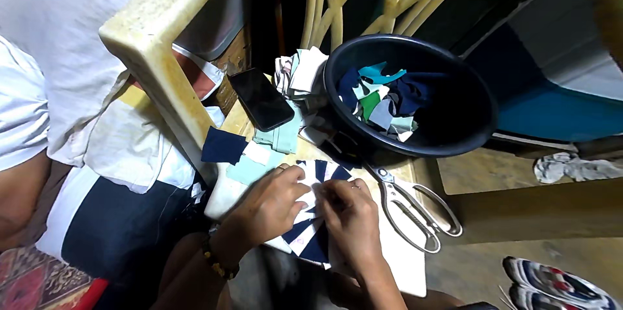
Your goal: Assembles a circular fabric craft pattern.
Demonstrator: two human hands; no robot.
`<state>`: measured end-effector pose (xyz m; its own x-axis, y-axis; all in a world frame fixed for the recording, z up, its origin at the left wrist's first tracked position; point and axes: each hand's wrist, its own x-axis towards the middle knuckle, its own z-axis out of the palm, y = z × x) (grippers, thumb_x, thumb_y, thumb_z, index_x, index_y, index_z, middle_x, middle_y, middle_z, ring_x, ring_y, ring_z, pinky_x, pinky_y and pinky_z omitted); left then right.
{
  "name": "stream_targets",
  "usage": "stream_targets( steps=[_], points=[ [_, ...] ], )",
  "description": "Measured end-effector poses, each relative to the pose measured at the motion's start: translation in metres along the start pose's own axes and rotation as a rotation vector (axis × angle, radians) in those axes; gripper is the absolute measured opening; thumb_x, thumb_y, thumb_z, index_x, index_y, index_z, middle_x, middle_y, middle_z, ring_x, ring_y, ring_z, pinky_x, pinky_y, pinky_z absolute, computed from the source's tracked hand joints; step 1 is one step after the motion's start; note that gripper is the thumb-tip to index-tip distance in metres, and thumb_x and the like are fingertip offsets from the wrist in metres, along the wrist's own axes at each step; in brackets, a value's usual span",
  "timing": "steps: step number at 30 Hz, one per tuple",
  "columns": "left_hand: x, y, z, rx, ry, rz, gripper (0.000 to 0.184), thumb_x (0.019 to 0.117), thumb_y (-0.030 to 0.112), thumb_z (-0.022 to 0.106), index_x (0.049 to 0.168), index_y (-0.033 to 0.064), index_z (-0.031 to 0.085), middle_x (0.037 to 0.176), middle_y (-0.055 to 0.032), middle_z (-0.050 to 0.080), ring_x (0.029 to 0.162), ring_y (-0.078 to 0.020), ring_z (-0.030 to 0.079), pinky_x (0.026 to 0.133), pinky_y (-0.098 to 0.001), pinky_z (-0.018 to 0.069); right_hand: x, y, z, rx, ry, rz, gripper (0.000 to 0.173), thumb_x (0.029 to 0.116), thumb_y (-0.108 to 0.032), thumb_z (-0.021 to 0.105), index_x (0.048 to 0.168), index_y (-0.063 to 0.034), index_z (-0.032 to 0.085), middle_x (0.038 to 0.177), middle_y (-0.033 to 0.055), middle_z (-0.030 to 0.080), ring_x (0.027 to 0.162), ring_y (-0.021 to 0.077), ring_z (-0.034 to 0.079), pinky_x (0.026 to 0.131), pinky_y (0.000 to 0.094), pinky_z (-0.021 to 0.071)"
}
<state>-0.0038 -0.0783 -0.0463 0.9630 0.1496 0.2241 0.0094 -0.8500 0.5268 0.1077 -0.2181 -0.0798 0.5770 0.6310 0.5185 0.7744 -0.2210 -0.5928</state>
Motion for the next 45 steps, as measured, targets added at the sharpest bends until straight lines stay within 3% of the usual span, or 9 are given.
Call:
stream_targets(
  steps=[6,12,17,28,36,39,41,45],
  points=[
    [0.0,0.001,-0.003,-0.027,-0.027,-0.022,0.022,0.0919,0.008,0.07,0.111,-0.0004,0.076,0.117,-0.0201,0.068,0.109,-0.0347,0.065,0.097,-0.0421,0.0522,0.001,0.002,0.001,-0.091,0.037,-0.092,0.015,0.0867,-0.014,0.066,0.078,-0.0064,0.076,0.074,0.0072,0.065,0.077,0.0244,0.06,0.071,0.0346,0.0459],
    [-0.002,0.001,-0.001,-0.04,-0.006,-0.023,0.016,0.0912,0.007,0.069,0.104,0.0007,0.076,0.115,-0.0188,0.069,0.108,-0.0336,0.065,0.094,-0.042,0.0526,0.0,0.002,0.005,-0.01,-0.047,-0.261,0.014,0.0842,0.0,0.064,0.078,-0.0041,0.076,0.086,0.0106,0.072,0.084,0.0258,0.066,0.078,0.0307,0.0528],
    [-0.004,0.001,-0.001,-0.042,-0.007,-0.025,0.017,0.092,0.008,0.069,0.106,0.0012,0.076,0.116,-0.0183,0.068,0.11,-0.0328,0.065,0.096,-0.041,0.0524,-0.003,-0.004,-0.005,-0.022,-0.13,-0.213,0.017,0.0869,-0.01,0.063,0.085,-0.0018,0.078,0.091,0.0122,0.073,0.088,0.0262,0.067,0.081,0.0303,0.0541],
    [-0.008,-0.002,-0.003,-0.078,-0.021,-0.008,0.023,0.0886,0.0,0.065,0.109,0.0017,0.076,0.12,-0.0183,0.068,0.113,-0.0332,0.063,0.099,-0.042,0.0503,-0.004,-0.003,-0.006,0.003,-0.162,-0.168,0.011,0.0843,-0.009,0.072,0.085,-0.0006,0.078,0.095,0.0145,0.073,0.092,0.0269,0.068,0.083,0.03,0.055],
    [-0.012,-0.006,0.003,-0.057,0.031,0.044,0.01,0.0904,0.006,0.066,0.093,0.0028,0.075,0.117,-0.0157,0.069,0.113,-0.031,0.064,0.098,-0.0403,0.0515,-0.004,-0.003,-0.005,0.0,-0.157,-0.176,0.011,0.0849,-0.01,0.07,0.083,-0.0021,0.077,0.097,0.0132,0.073,0.093,0.0265,0.068,0.083,0.032,0.056],
    [-0.014,-0.007,0.005,-0.088,0.08,0.034,0.008,0.0894,0.004,0.068,0.088,0.0003,0.075,0.117,-0.0178,0.069,0.112,-0.0299,0.066,0.099,-0.0381,0.0524,-0.005,-0.005,0.001,0.033,-0.112,-0.231,0.012,0.087,-0.004,0.065,0.083,-0.0026,0.076,0.104,0.0144,0.075,0.103,0.0291,0.07,0.092,0.0356,0.0555],
    [-0.015,-0.007,0.008,-0.097,0.135,0.047,0.007,0.0868,0.002,0.069,0.084,-0.0005,0.075,0.115,-0.0183,0.07,0.11,-0.0293,0.067,0.097,-0.0368,0.0536,-0.008,-0.008,0.005,0.016,-0.11,-0.258,0.016,0.0894,0.0,0.061,0.091,0.0002,0.078,0.113,0.017,0.075,0.111,0.0333,0.071,0.098,0.0406,0.0554],
    [-0.021,-0.008,0.013,-0.052,0.2,0.078,0.008,0.0866,0.002,0.069,0.082,0.0008,0.075,0.11,-0.0156,0.072,0.109,-0.0273,0.068,0.096,-0.0342,0.0543,-0.019,-0.011,0.012,-0.138,-0.217,-0.265,0.036,0.0917,0.004,0.053,0.123,0.0043,0.071,0.135,0.019,0.066,0.128,0.039,0.062,0.106,0.0552,0.0491]
  ],
)
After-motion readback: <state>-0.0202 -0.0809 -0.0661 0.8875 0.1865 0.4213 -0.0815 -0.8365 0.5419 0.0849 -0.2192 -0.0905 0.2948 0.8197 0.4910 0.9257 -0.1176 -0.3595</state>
